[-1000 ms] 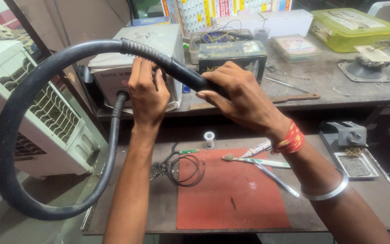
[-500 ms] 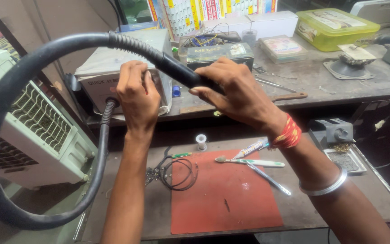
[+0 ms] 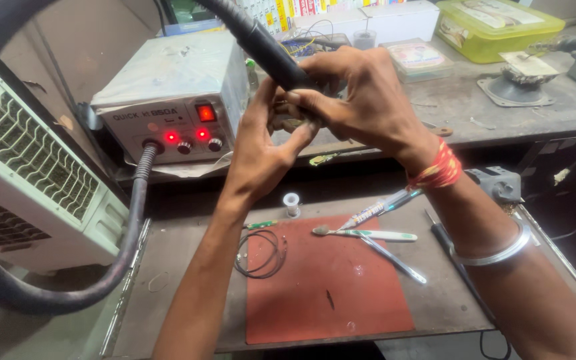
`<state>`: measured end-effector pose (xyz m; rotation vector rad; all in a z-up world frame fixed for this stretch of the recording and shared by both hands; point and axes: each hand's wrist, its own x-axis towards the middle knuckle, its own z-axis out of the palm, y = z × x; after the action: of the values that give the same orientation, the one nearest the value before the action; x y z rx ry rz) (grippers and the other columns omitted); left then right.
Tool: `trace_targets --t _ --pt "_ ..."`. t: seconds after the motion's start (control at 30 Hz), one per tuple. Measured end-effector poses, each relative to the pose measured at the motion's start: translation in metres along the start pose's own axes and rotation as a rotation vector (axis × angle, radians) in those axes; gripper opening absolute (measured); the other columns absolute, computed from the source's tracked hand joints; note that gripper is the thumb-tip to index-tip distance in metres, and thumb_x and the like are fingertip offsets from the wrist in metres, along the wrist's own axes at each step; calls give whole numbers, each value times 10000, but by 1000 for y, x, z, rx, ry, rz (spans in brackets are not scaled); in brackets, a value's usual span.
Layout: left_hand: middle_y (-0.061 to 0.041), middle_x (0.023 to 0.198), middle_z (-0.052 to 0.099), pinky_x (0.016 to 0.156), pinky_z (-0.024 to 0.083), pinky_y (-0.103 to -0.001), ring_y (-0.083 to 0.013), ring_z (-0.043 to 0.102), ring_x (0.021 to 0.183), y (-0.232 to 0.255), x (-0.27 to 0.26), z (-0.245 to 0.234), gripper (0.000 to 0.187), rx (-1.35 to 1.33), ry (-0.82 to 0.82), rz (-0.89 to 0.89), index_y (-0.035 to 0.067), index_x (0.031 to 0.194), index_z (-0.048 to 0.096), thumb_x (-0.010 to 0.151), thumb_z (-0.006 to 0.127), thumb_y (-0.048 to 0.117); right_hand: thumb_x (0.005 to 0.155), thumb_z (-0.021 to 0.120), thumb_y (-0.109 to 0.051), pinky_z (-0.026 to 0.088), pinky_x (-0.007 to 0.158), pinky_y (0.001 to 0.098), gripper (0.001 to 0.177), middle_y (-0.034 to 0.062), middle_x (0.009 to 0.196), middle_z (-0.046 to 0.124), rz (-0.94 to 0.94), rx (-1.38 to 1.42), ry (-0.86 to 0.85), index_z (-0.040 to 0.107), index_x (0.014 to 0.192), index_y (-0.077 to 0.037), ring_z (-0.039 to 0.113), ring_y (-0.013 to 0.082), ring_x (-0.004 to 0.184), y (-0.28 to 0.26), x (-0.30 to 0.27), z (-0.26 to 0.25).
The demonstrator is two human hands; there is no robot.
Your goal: The person uses a hot air gun to heat a small circuit board held with tweezers, then applies a liquid from a syringe onto the board. They also clean a soldering iron tip with a sponge.
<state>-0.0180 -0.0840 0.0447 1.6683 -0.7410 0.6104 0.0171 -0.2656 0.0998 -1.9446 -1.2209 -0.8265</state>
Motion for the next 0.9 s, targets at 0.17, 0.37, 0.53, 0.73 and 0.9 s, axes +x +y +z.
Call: trace_targets --t 0.17,0.37,0.53,0.73,0.9 --pt "-46 961 704 758 578 -307 -154 704 874 -1 7 16 552 237 142 5 39 1404 481 923 751 62 951 826 -186 592 708 252 238 72 936 791 53 114 4 774 1132 -40 761 107 785 5 -1 3" --pt "-69 919 704 731 629 -311 -178 765 834 -9 13 26 495 223 139 65 21 1433 376 1024 655 44 959 839 -160 605 750 253 219 59 956 793 42 90 70 773 1120 -27 767 99 828 13 -4 7" --pt "-81 895 655 668 640 -308 -189 750 724 -13 13 30 469 162 110 5 12 1417 282 1023 536 16 925 845 -161 582 719 263 234 65 920 787 93 73 55 775 1102 -27 728 104 781 17 -3 9" --pt "-188 1043 584 745 571 -419 -286 689 879 -25 12 38 439 380 214 184 4 1352 308 1011 585 27 918 813 -140 600 793 269 241 72 983 796 138 146 36 772 1130 -33 757 115 868 18 -7 9" --pt "-206 1039 605 783 539 -482 -374 678 918 -38 17 42 416 445 279 227 5 1287 344 1008 641 85 909 810 -154 614 821 277 218 81 982 805 212 178 12 782 1092 -39 777 131 902 21 -5 8"
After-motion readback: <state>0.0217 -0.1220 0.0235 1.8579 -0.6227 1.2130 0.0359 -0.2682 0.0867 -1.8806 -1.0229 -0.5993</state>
